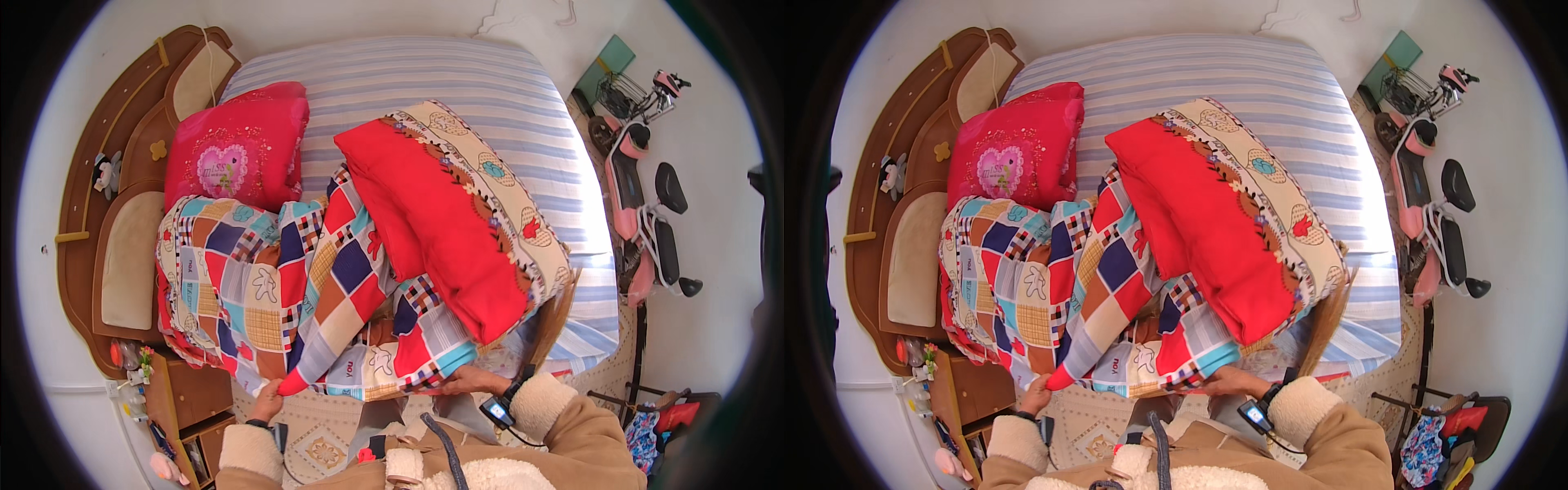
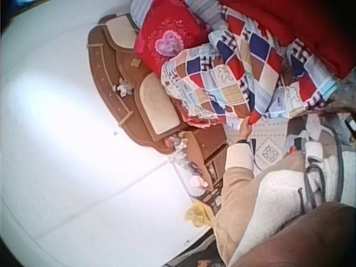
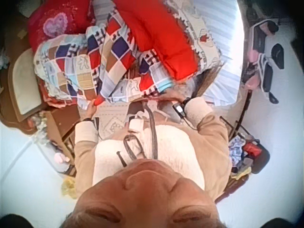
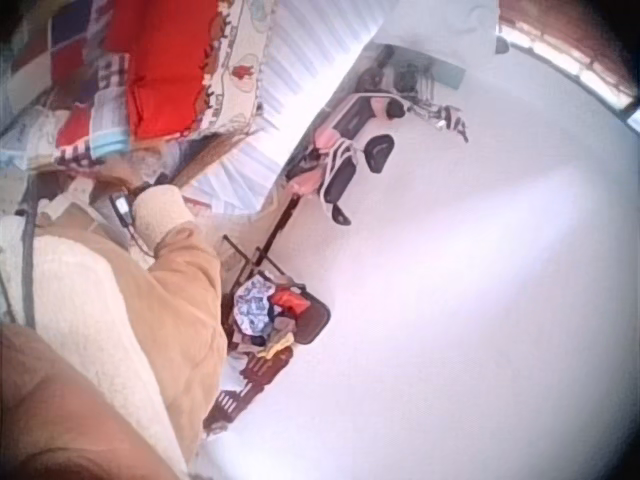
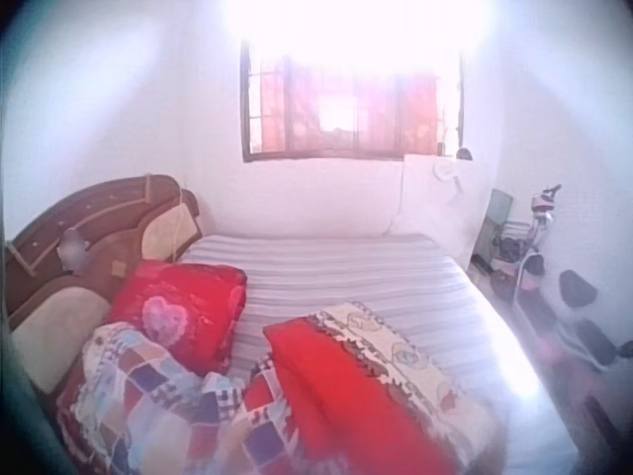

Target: The person uses a straw broom to sweep a sofa and a bed, then folds and stacks bedding items including a quilt and pillows. The person moves between the sofa and bed, sweeping surfaces and arranging the bedding into a neat pile.

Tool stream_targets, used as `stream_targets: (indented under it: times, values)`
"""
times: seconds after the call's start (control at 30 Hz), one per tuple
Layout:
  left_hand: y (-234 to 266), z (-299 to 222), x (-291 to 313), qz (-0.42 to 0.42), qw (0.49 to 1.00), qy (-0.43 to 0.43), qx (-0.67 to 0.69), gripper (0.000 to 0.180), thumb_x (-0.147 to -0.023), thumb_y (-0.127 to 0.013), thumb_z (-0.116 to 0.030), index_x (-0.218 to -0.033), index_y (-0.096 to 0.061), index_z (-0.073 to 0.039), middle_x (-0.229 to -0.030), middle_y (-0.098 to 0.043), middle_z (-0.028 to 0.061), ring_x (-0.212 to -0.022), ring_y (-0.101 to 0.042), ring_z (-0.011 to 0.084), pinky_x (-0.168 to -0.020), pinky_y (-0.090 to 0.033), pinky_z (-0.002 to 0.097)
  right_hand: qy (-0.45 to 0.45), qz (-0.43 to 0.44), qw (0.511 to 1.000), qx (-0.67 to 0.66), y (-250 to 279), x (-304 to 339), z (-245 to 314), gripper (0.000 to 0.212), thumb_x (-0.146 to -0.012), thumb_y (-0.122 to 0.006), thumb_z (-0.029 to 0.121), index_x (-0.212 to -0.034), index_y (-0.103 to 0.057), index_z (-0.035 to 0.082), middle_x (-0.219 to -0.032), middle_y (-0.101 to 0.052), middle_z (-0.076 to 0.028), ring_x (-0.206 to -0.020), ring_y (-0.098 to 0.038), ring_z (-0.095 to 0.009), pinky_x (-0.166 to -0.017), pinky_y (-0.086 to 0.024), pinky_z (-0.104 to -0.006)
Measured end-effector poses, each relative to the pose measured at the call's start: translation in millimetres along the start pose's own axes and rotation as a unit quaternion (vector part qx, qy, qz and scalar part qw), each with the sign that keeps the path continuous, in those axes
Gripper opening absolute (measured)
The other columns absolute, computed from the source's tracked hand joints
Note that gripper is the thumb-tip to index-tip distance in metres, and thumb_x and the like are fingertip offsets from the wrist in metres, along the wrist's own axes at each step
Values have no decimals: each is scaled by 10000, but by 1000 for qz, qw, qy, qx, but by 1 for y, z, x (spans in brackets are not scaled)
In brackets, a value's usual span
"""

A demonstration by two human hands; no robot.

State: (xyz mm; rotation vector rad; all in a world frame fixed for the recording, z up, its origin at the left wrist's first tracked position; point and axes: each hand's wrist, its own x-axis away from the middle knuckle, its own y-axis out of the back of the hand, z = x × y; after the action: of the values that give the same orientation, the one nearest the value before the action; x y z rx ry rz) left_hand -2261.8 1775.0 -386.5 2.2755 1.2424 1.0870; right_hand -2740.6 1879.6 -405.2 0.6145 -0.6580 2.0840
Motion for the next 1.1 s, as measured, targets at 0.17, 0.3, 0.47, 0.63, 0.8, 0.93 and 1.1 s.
stream_targets:
  times: [0.17, 0.3, 0.47, 0.63, 0.8, 0.93, 1.1]
  values:
    - [-6, -22, -34, 121, 981, 30, -151, 357, -678, -540, -4, -1034, -547, -35, -955, -574, 159, -927, -544, 291, -816, -425, 322, 6, -161, 987, -3, 64, 41, -116, 249, -748, -579, 149, -952, -557, 8, -696, -583, -47, -676, -560, -133, -577, -440, -262]
    - [12, -90, -70, 75, 988, 84, 107, 476, -722, -641, -77, -1160, -471, -2, -1083, -563, 112, -1010, -525, 199, -873, -417, 321, 11, -442, 879, -182, 107, 73, -155, 292, -702, -652, 105, -913, -478, 6, -675, -586, -86, -631, -572, -154, -556, -445, -267]
    - [-22, -163, -143, 5, 995, -63, 82, 454, -758, -647, -133, -1156, -471, -3, -1093, -554, 107, -1000, -532, 198, -848, -426, 303, -53, -676, 735, -8, 119, 71, -145, 288, -705, -664, 81, -873, -437, 22, -698, -543, -66, -610, -517, -127, -538, -414, -249]
    - [-76, -198, -206, -18, 978, -197, -70, 498, -710, -663, -134, -1150, -471, -2, -1134, -504, 171, -1046, -490, 308, -899, -388, 345, 2, -696, 717, -40, 100, 82, -129, 298, -694, -682, 114, -845, -440, 29, -634, -483, -49, -574, -483, -157, -554, -413, -276]
    - [-113, -214, -248, -100, 949, -241, -178, 623, -668, -684, -152, -1206, -407, -3, -1219, -424, 199, -1114, -408, 366, -944, -345, 387, -26, -730, 683, 23, 91, 99, -134, 600, -637, -729, 192, -1108, -418, -12, -878, -484, -114, -812, -488, -225, -733, -411, -326]
    - [-135, -221, -268, -5, 973, -127, -191, 747, -605, -725, -188, -1234, -364, -6, -1275, -372, 192, -1139, -380, 374, -937, -345, 398, -52, -648, 751, 119, 92, 75, -145, 773, -564, -770, 227, -1183, -377, -17, -993, -486, -214, -930, -476, -380, -804, -387, -437]
    - [-158, -213, -269, -16, 947, -115, -298, 783, -571, -726, -169, -1241, -348, -21, -1250, -387, 175, -1096, -408, 352, -884, -371, 419, -112, -680, 721, 72, 113, 47, -157, 590, -633, -688, 167, -1144, -435, 13, -964, -535, -219, -914, -501, -396, -781, -402, -446]
